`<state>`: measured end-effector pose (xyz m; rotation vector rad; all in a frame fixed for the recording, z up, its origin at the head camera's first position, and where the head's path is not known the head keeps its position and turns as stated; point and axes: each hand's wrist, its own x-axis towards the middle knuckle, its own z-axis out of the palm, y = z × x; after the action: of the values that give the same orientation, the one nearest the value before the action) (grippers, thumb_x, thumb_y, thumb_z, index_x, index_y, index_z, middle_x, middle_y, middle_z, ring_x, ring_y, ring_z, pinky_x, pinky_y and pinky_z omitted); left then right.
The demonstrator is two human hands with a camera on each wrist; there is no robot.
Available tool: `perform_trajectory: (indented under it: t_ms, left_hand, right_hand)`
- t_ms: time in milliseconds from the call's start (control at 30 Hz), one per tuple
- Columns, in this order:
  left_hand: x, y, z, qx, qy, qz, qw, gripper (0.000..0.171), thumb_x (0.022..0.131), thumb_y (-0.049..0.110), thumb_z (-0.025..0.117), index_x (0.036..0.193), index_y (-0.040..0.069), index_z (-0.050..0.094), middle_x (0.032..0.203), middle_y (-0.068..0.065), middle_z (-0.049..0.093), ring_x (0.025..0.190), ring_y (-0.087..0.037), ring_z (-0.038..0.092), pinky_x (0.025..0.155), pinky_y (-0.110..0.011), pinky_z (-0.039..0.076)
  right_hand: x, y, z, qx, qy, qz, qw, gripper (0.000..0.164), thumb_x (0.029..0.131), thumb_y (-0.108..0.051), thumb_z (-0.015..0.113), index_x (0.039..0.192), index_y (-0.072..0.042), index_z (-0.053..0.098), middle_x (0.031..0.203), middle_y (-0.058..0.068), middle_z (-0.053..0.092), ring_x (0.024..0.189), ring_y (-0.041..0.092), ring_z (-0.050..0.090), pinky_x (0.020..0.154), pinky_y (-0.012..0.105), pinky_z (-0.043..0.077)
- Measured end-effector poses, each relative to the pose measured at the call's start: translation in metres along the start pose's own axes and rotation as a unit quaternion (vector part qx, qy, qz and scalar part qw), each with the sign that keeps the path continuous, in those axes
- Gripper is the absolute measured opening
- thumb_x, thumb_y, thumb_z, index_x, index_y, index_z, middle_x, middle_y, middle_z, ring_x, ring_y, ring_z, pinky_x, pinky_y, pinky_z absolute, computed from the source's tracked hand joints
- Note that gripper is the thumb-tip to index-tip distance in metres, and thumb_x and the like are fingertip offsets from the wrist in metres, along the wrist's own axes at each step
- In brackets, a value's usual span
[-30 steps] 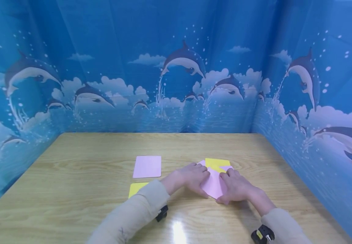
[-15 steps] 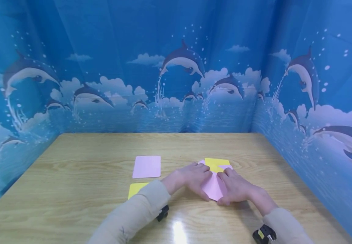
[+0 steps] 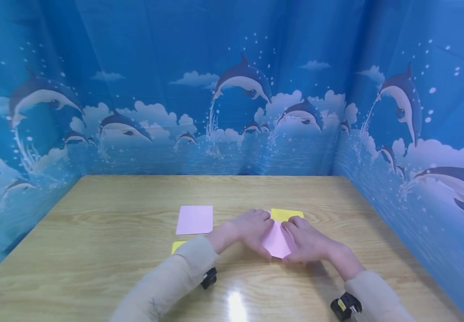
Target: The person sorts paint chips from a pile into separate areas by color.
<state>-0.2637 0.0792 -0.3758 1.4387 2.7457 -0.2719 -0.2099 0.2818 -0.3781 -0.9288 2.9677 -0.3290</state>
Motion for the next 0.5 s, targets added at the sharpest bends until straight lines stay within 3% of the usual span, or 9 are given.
perform_trajectory:
  t_ms: [200, 500]
  left_hand:
    - [-0.01, -0.01, 0.004, 0.007, 0.011, -0.016, 0.9998, 0.091, 0.07, 0.076, 0.057, 0.132, 0.01, 0.048, 0.123, -0.001, 0.05, 0.112, -0.013, 0.046, 0.099, -0.028, 0.037]
    - [-0.03, -0.023, 0.007, 0.01, 0.028, -0.03, 0.9991, 0.088, 0.07, 0.076, 0.056, 0.127, 0.009, 0.052, 0.116, -0.002, 0.052, 0.105, -0.014, 0.046, 0.094, -0.029, 0.04]
  right_hand:
    - [0.01, -0.006, -0.003, 0.018, -0.004, 0.021, 1.0, 0.085, 0.067, -0.047, 0.078, 0.127, 0.005, 0.047, 0.126, 0.02, 0.044, 0.11, 0.032, 0.046, 0.087, 0.047, 0.045]
    - [0.024, -0.016, -0.003, 0.004, -0.009, 0.0, 1.0, 0.085, 0.068, -0.046, 0.077, 0.127, 0.007, 0.046, 0.127, 0.024, 0.044, 0.113, 0.038, 0.046, 0.091, 0.052, 0.043]
